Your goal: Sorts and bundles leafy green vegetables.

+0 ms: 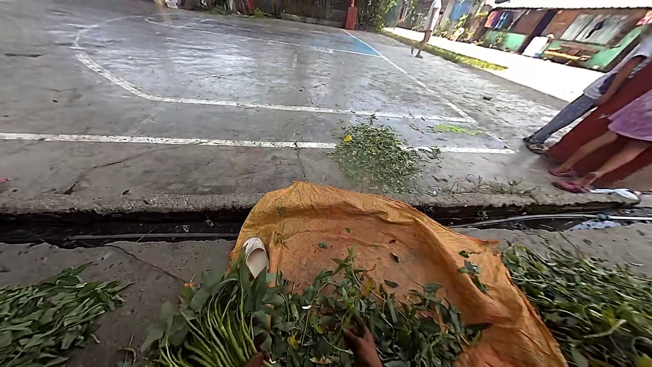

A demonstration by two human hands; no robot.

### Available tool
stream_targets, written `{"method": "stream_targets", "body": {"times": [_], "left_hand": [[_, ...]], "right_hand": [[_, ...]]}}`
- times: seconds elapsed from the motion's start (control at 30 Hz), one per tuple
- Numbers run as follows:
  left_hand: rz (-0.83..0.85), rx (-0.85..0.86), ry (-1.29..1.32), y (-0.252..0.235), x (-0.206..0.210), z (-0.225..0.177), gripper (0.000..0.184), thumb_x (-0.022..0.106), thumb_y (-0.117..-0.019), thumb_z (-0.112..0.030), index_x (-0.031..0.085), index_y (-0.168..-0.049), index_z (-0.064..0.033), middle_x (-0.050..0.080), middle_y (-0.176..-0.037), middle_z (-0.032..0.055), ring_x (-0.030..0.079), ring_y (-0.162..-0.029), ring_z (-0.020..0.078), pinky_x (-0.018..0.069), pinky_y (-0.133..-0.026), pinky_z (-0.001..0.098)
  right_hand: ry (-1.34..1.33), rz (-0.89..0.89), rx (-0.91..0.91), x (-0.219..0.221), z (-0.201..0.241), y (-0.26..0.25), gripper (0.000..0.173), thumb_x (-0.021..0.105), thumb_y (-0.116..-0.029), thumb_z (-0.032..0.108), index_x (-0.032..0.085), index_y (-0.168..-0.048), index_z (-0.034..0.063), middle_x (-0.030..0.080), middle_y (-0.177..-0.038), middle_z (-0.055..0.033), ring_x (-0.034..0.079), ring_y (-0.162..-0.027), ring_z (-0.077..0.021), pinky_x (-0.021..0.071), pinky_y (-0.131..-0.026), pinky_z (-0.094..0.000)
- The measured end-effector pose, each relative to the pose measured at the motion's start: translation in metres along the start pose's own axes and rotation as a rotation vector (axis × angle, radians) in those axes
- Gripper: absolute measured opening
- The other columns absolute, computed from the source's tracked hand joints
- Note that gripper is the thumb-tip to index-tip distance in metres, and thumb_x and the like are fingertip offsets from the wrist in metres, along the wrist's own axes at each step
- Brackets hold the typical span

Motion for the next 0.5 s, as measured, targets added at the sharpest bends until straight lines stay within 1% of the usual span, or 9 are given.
{"method": "stream_targets", "body": {"times": [0.03,0.07,0.13,0.23,0.3,0.37,0.4,0.43,0.5], "left_hand": [[0.024,0.006,-0.007,0.0,-0.001,0.004,0.028,0.057,-0.0892,0.014,0.059,-0.111,-0.0032,0.078,-0.097,0.0013,0.075,-0.088,0.0127,0.0619,-0.086,0.0306],[0.04,0.0,-0.017,0.001,-0.002,0.008,0.027,0.057,-0.09,0.014,0.058,-0.112,-0.002,0.078,-0.097,0.0026,0.075,-0.088,0.0138,0.0617,-0.086,0.0314],[0.018,-0.013,-0.039,0.006,0.001,0.012,0.026,0.059,-0.0882,0.015,0.057,-0.109,-0.0009,0.077,-0.089,0.0023,0.075,-0.084,0.013,0.0623,-0.084,0.0305],[-0.075,0.004,-0.081,0.02,0.006,0.015,0.038,0.068,-0.0811,0.018,0.056,-0.115,0.0039,0.076,-0.086,-0.0002,0.074,-0.082,0.0082,0.062,-0.082,0.0268],[-0.129,0.021,-0.114,0.025,0.006,0.019,0.051,0.072,-0.0761,0.019,0.052,-0.122,0.0077,0.075,-0.09,0.0005,0.073,-0.084,0.0049,0.0612,-0.083,0.0244],[-0.143,0.027,-0.124,0.027,0.002,0.026,0.067,0.075,-0.0725,0.018,0.045,-0.132,0.012,0.072,-0.102,0.0078,0.071,-0.092,0.0063,0.0594,-0.087,0.0253],[-0.158,0.013,-0.121,0.028,0.001,0.03,0.07,0.076,-0.0714,0.018,0.044,-0.133,0.0115,0.072,-0.103,0.0097,0.071,-0.092,0.0067,0.0597,-0.086,0.0252],[-0.165,-0.008,-0.117,0.029,0.002,0.033,0.071,0.077,-0.0725,0.018,0.043,-0.135,0.0113,0.07,-0.106,0.011,0.07,-0.094,0.0067,0.0589,-0.087,0.025],[-0.212,-0.025,-0.088,0.03,-0.001,0.035,0.069,0.078,-0.0743,0.015,0.045,-0.134,0.0106,0.07,-0.109,0.0135,0.07,-0.095,0.0093,0.0588,-0.087,0.0267]], "right_hand": [[0.052,0.047,-0.042,0.0,0.003,0.015,0.056,0.06,-0.0929,-0.011,0.04,-0.145,-0.009,0.068,-0.097,-0.011,0.065,-0.08,-0.0084,0.0554,-0.077,-0.028],[0.112,0.083,-0.105,0.0,0.008,0.03,0.056,0.062,-0.0918,-0.01,0.043,-0.144,-0.0111,0.069,-0.099,-0.012,0.066,-0.084,-0.0084,0.0564,-0.082,-0.0283],[0.156,0.113,-0.238,0.004,0.019,0.059,0.048,0.064,-0.0902,-0.007,0.053,-0.137,-0.011,0.07,-0.097,-0.0083,0.066,-0.084,-0.0052,0.0567,-0.084,-0.0255],[0.166,0.134,-0.383,0.011,0.039,0.099,0.046,0.065,-0.0898,-0.006,0.056,-0.135,-0.0112,0.071,-0.094,-0.0056,0.067,-0.082,-0.0019,0.0571,-0.082,-0.0233],[0.176,0.144,-0.459,0.018,0.05,0.121,0.046,0.064,-0.0899,-0.006,0.056,-0.134,-0.013,0.072,-0.1,-0.0095,0.068,-0.084,-0.0021,0.0575,-0.084,-0.0234],[0.182,0.172,-0.51,0.024,0.055,0.138,0.045,0.063,-0.0906,-0.007,0.057,-0.135,-0.0134,0.071,-0.115,-0.0165,0.069,-0.091,-0.0044,0.0571,-0.089,-0.0245],[0.191,0.186,-0.537,0.025,0.055,0.143,0.045,0.063,-0.0908,-0.007,0.057,-0.134,-0.0132,0.069,-0.121,-0.0193,0.07,-0.094,-0.0057,0.0567,-0.091,-0.0248],[0.197,0.195,-0.56,0.025,0.055,0.146,0.044,0.063,-0.0908,-0.006,0.058,-0.134,-0.0132,0.068,-0.124,-0.0213,0.07,-0.096,-0.0072,0.0564,-0.092,-0.0254],[0.206,0.213,-0.57,0.023,0.054,0.15,0.045,0.063,-0.0909,-0.007,0.057,-0.135,-0.0139,0.067,-0.124,-0.0235,0.07,-0.097,-0.0103,0.0569,-0.092,-0.0276]]}}
Point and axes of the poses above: each hand's wrist, its own y-axis away from the middle knuckle, its own x-axis out of the palm, z = x × y, the point moved 9 cm from there along -y, towards the middle knuckle
